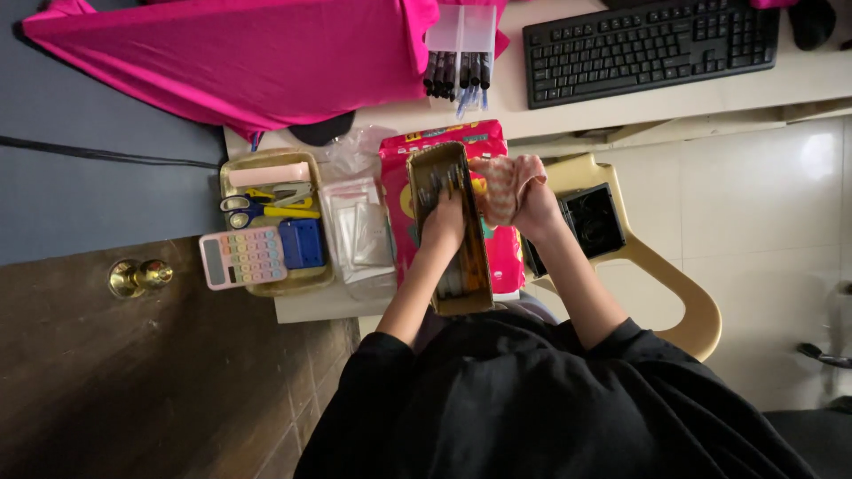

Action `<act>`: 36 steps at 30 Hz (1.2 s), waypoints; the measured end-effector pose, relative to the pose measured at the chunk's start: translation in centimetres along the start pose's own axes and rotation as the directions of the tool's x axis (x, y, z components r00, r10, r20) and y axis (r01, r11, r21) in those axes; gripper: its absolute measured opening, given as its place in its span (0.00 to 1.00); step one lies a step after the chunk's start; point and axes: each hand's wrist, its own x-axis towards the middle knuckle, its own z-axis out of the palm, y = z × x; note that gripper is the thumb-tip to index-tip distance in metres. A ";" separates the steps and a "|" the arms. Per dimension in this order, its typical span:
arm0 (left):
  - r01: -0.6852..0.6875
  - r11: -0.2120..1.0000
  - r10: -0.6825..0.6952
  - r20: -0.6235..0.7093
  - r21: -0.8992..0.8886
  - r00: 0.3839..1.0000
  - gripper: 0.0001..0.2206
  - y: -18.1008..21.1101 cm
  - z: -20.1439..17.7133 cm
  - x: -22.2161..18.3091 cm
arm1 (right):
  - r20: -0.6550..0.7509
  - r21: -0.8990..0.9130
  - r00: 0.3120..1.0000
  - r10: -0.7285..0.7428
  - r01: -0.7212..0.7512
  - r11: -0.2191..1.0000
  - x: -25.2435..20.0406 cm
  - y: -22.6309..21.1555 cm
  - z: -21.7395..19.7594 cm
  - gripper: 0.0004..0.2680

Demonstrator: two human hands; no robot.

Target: Taking pens from a box and placing them into individual small plastic sleeves.

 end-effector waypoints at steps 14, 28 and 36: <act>-0.180 0.950 0.164 -0.081 -0.256 0.983 0.15 1.1 -4.0 -3.0 | -0.074 -0.004 0.996 0.047 -0.048 0.999 -1.7 1.5 -1.0 0.21; -0.212 0.899 0.133 -0.222 -0.383 0.966 0.07 7.5 -18.5 -8.3 | 0.143 -0.025 0.989 0.038 -0.034 0.999 -3.4 1.3 -0.3 0.26; -0.399 0.717 0.080 -0.500 -0.572 0.862 0.09 11.9 -15.3 -9.8 | -0.006 -0.496 0.993 -0.116 0.098 0.863 -5.3 1.9 8.2 0.11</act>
